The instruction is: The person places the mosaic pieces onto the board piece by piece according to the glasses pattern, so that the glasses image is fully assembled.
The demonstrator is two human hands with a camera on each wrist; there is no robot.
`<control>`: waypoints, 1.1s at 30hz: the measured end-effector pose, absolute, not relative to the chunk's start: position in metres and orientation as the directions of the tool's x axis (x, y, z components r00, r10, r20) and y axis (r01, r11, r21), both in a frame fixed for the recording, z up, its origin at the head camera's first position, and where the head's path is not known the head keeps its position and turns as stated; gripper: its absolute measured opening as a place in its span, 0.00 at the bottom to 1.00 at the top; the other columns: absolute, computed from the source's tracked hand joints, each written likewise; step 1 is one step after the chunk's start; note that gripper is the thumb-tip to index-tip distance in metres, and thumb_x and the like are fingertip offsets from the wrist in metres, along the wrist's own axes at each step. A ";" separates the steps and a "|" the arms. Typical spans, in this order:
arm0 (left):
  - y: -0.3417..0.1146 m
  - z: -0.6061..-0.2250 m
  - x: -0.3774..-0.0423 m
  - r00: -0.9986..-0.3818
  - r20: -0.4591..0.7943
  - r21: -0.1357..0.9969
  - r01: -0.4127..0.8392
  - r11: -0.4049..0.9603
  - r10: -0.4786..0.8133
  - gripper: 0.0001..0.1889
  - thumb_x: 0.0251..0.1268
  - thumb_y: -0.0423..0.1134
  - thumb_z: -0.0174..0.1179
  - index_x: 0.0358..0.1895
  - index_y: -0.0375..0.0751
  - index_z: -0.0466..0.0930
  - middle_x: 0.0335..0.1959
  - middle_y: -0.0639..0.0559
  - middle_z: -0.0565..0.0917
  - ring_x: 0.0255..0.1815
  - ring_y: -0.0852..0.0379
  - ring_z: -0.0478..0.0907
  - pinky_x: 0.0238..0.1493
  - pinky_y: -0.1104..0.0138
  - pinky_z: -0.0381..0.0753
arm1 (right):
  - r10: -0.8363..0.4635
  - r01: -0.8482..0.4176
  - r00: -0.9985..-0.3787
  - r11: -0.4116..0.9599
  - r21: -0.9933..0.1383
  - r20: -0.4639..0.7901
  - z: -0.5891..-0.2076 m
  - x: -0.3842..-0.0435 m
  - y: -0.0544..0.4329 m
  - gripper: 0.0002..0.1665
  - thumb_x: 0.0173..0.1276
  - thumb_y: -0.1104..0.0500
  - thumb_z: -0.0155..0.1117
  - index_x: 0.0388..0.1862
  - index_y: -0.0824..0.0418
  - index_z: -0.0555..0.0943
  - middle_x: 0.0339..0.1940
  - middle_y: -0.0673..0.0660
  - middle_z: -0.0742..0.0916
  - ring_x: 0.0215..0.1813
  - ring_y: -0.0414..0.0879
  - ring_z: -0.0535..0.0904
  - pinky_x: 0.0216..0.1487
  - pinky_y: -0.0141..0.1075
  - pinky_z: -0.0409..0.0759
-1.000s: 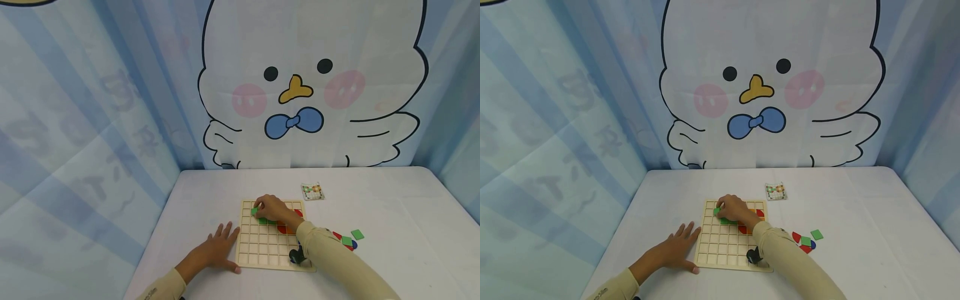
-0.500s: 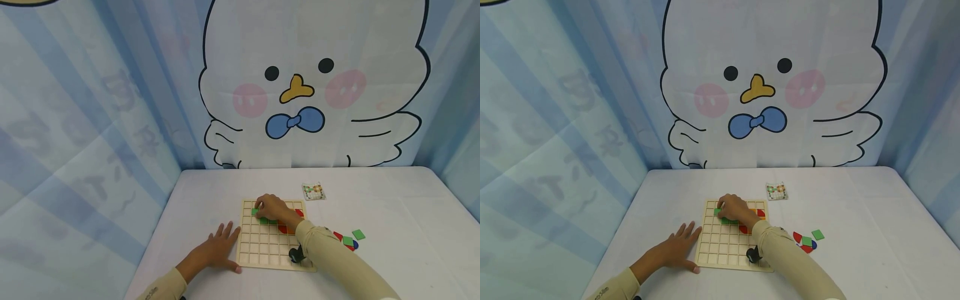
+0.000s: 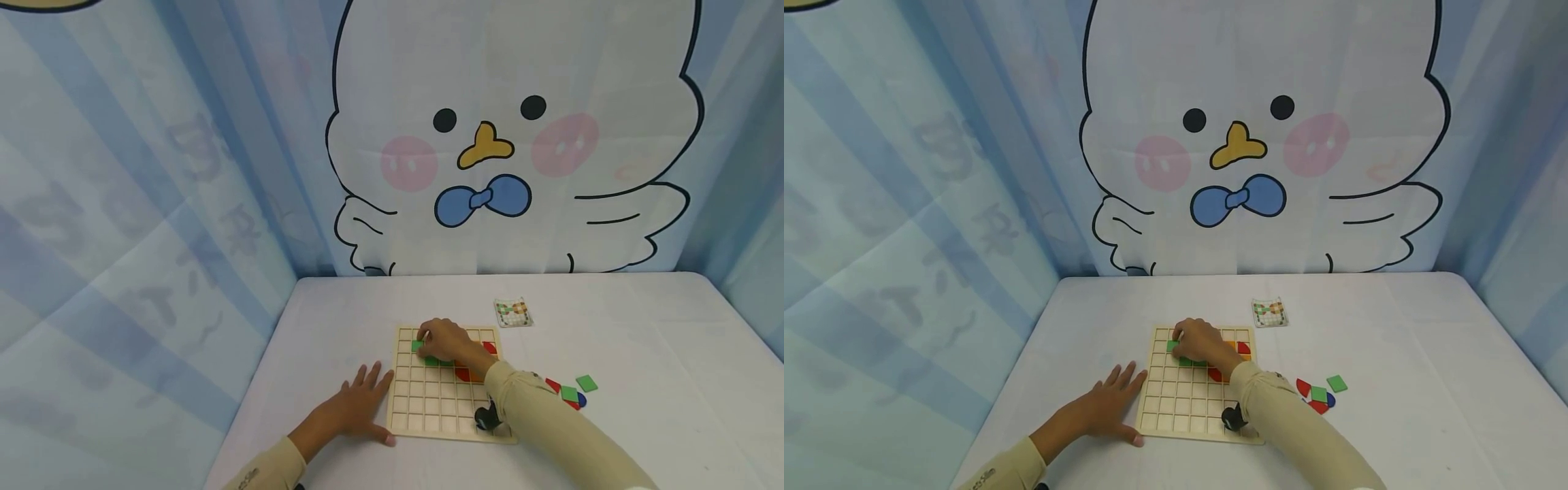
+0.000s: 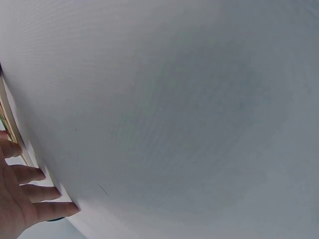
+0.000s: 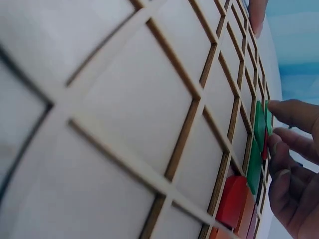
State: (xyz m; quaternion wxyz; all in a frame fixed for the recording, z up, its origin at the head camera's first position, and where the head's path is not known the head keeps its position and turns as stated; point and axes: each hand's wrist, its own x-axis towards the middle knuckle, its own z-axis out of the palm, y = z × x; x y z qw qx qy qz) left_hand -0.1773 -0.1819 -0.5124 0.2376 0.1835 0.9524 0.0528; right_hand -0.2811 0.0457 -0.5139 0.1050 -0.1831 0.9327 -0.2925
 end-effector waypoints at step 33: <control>-0.180 -0.511 -0.175 -0.830 -0.425 0.173 0.317 0.933 0.361 0.65 0.41 0.76 0.68 0.82 0.49 0.49 0.83 0.39 0.47 0.82 0.33 0.45 0.71 0.34 0.61 | -0.366 -0.180 -0.916 0.742 -0.646 -0.166 -0.507 -0.202 0.255 0.16 0.63 0.54 0.74 0.48 0.56 0.87 0.40 0.48 0.86 0.31 0.42 0.72 0.30 0.30 0.77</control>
